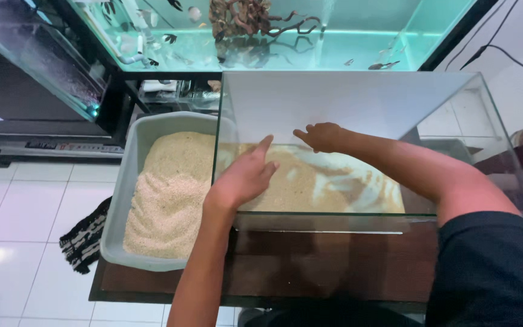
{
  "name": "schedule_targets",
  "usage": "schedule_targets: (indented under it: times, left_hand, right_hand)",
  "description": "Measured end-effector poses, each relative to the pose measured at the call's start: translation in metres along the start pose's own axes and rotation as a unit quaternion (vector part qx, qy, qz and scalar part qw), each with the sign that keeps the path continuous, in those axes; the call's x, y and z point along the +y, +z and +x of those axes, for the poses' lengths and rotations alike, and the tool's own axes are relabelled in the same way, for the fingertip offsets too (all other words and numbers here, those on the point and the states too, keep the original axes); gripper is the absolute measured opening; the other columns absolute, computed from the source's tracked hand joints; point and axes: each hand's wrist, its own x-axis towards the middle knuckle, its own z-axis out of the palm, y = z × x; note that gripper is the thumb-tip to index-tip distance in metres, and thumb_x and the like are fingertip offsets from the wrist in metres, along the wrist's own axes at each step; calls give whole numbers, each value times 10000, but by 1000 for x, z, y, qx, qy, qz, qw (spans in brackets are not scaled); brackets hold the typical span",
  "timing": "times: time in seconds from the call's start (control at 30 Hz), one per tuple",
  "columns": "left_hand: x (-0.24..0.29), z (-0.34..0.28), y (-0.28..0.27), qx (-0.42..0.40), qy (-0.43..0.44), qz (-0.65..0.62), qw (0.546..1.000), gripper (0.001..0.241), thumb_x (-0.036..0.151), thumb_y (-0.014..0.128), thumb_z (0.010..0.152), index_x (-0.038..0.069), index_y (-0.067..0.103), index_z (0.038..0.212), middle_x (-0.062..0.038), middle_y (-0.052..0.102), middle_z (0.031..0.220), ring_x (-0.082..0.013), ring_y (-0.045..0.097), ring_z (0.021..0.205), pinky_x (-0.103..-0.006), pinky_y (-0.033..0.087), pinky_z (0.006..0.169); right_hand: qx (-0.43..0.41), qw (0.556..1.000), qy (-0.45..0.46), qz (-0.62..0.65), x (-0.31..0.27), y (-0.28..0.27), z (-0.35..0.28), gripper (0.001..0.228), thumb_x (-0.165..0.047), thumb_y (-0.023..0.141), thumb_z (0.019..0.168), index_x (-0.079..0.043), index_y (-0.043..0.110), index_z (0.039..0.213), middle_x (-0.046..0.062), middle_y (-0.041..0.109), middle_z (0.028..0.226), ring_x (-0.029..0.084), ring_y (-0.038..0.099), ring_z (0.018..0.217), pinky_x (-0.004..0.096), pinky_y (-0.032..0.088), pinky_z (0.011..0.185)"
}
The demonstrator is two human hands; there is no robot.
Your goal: The person scoops sand from a plastic tub using a small scoop and pours it into a glass aquarium. They repeat this action multiple times, gradually filling the aquarium with sand.
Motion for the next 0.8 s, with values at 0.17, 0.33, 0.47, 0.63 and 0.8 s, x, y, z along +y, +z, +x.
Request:
schedule_targets:
  times: [0.17, 0.33, 0.47, 0.63, 0.8]
  left_hand:
    - [-12, 11, 7, 21, -28, 8, 999, 677, 279, 448, 1017, 88, 252, 1636, -337, 437, 1502, -485, 450, 1408, -604, 385, 1134]
    - [-9, 10, 5, 36, -14, -11, 999, 671, 236, 447, 1004, 53, 270, 1625, -372, 456, 1470, -522, 465, 1382, -627, 385, 1121]
    - [-9, 8, 7, 44, -14, -18, 999, 650, 228, 443, 1014, 33, 288, 1614, -377, 471, 1457, -527, 478, 1371, -635, 390, 1115]
    - [-9, 7, 7, 47, -14, -14, 999, 653, 252, 455, 1020, 35, 287, 1612, -380, 462, 1469, -527, 470, 1379, -642, 375, 1130]
    - [-5, 3, 6, 33, -29, -12, 999, 661, 245, 443, 1022, 39, 260, 1623, -370, 445, 1493, -515, 447, 1403, -640, 344, 1158]
  right_hand:
    - [-22, 999, 22, 40, -12, 68, 32, 811, -113, 643, 984, -150, 178, 1647, 208, 607, 1222, 354, 717, 973, 484, 612, 745]
    - [-49, 986, -78, 140, -56, 106, 25, 824, -173, 654, 976, -45, 122, 1593, 176, 619, 1090, 344, 724, 915, 495, 575, 746]
    - [-103, 914, -194, 341, -98, 114, 21, 724, -261, 639, 961, -72, 194, 1500, 58, 561, 884, 234, 625, 728, 381, 489, 672]
    - [-111, 890, -246, 368, -104, 81, 5, 558, -153, 556, 992, -40, 185, 1393, 79, 535, 820, 288, 585, 702, 406, 451, 677]
    - [-155, 890, -225, 366, -100, 73, 10, 572, -174, 449, 999, -139, 198, 1512, 116, 629, 916, 278, 623, 778, 456, 465, 750]
